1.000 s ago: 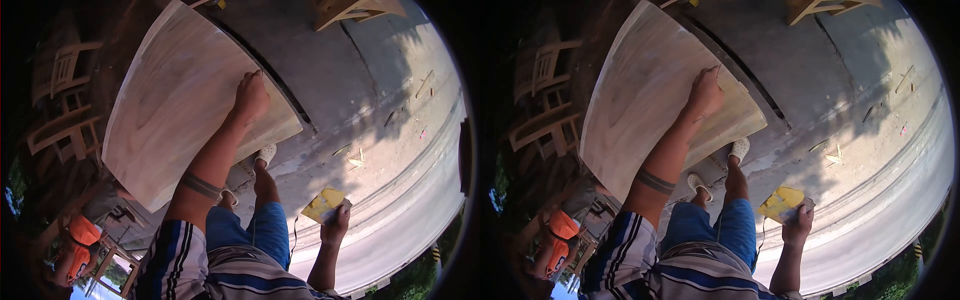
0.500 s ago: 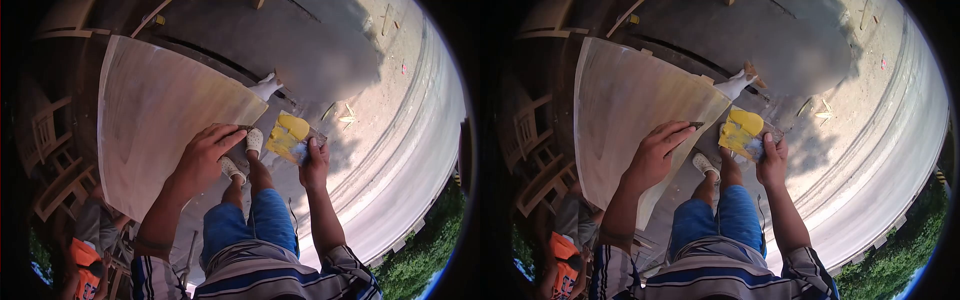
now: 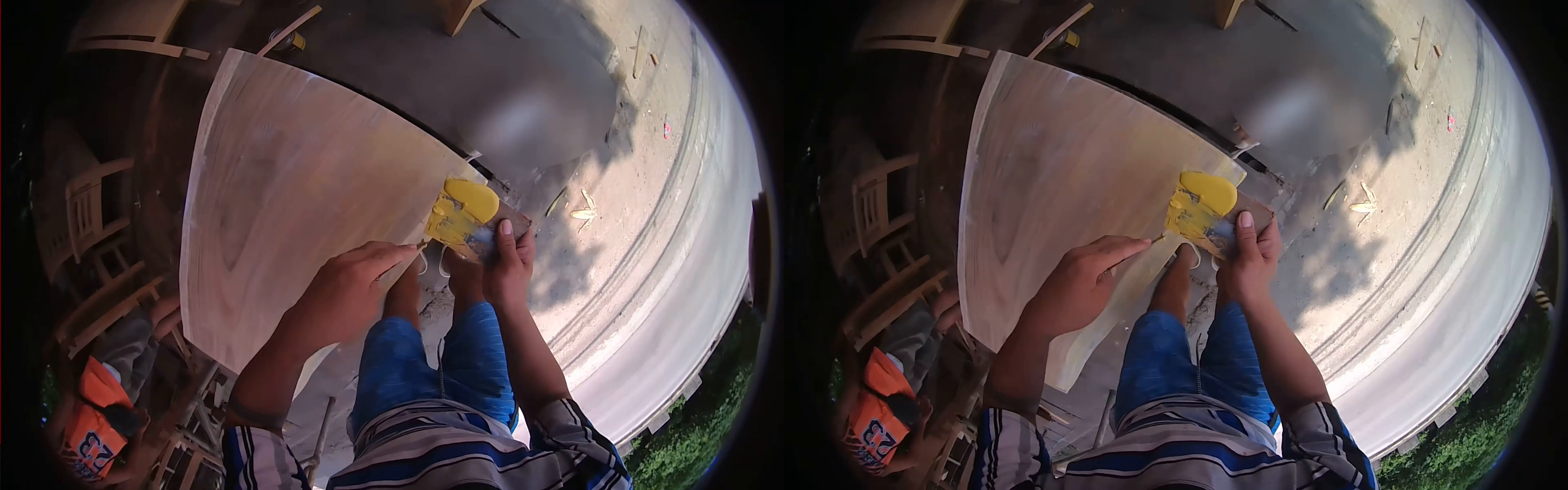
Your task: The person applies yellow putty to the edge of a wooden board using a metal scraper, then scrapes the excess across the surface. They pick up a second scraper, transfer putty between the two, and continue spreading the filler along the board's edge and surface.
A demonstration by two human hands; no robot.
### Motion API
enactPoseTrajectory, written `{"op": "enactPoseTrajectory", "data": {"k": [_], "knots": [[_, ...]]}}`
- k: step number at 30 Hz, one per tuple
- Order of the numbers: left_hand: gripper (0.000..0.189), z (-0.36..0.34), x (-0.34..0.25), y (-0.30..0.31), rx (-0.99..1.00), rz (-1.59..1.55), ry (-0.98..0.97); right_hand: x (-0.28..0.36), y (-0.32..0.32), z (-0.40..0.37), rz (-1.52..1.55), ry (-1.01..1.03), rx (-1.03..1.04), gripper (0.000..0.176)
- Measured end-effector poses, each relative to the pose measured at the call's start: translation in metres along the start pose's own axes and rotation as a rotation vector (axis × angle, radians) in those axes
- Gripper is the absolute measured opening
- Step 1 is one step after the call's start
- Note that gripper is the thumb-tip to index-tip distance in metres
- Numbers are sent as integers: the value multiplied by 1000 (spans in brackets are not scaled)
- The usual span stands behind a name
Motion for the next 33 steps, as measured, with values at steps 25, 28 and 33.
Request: {"op": "enactPoseTrajectory", "data": {"k": [25, 28, 33], "knots": [[46, 199, 113, 8, -631, 292, 374, 18, 83, 132, -171, -373, 98, 27], [44, 204, 89, -43, -586, 576, 276, 23, 82, 142, -158, -391, 97, 27], [48, 193, 75, -25, -580, 246, 296, 27, 87, 150, -161, -413, 112, 28]]}}
Point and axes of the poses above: each hand's wrist, its own z-axis towards the middle knuckle, its own y-axis out of the back of the hand, x = y × z, the point moved 4 cm from there along z, towards the middle knuckle, and after that the axes turned 2 degrees about -z, right-handed, at the moved point
